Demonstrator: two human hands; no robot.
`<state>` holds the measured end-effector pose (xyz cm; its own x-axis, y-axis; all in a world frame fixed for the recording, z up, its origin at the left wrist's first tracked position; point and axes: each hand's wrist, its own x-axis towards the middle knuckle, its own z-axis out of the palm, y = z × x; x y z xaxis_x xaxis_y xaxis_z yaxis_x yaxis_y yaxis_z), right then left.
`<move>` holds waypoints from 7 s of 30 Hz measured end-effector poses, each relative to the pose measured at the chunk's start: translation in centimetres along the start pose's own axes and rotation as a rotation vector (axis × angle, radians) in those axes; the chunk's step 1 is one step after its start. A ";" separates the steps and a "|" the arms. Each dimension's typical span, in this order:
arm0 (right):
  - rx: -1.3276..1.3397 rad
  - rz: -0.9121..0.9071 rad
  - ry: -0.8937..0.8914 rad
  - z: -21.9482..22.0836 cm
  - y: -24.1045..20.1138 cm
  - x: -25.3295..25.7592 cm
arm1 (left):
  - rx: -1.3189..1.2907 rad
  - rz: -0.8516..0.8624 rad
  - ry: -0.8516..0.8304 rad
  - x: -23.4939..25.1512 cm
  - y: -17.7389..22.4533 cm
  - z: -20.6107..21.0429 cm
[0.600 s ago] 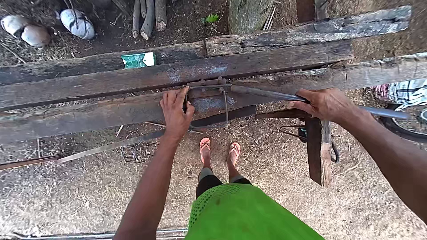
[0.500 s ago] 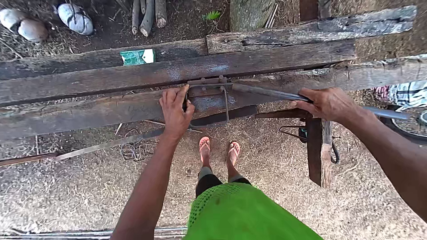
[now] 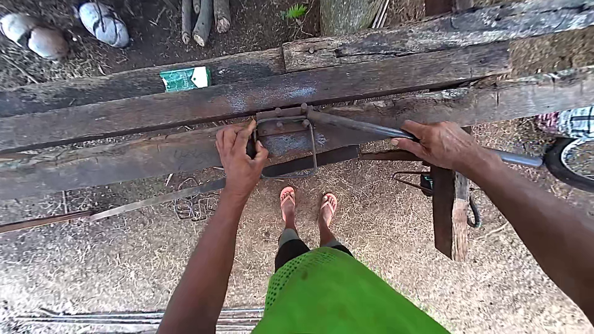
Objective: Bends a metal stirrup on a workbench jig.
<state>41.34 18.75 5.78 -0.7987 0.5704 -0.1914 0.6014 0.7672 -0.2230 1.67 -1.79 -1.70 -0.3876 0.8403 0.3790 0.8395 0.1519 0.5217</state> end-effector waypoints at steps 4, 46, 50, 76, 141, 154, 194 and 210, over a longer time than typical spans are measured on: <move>0.066 0.002 -0.029 -0.1 0.1 0.0 | 0.019 0.003 0.003 -0.2 0.2 0.0; 0.269 0.043 0.010 3.4 -1.6 -2.9 | 0.124 0.024 0.024 -0.4 -0.1 0.6; 0.265 0.076 -0.005 3.6 -2.2 -3.1 | 0.120 0.029 0.027 -0.3 -0.3 0.6; 0.194 0.305 0.036 4.3 -6.7 -5.1 | 0.153 0.117 0.003 0.6 -0.5 0.4; 1.706 0.547 0.332 14.4 -30.1 -5.4 | 0.189 0.117 0.067 0.5 -0.4 0.9; 1.751 0.589 0.601 16.4 -37.1 -0.4 | 0.192 0.109 0.028 0.5 0.1 0.6; 0.757 0.863 0.123 19.8 -30.9 -30.4 | 0.071 0.342 -0.309 -4.9 4.9 -4.0; 0.791 0.638 0.261 10.6 -14.3 -29.7 | -0.011 0.247 -0.212 19.4 17.9 -14.9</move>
<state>56.63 -12.27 4.53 -0.2516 0.9194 -0.3023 0.6783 -0.0553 -0.7327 3.48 9.50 26.35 -0.0840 0.9408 0.3284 0.8936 -0.0747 0.4425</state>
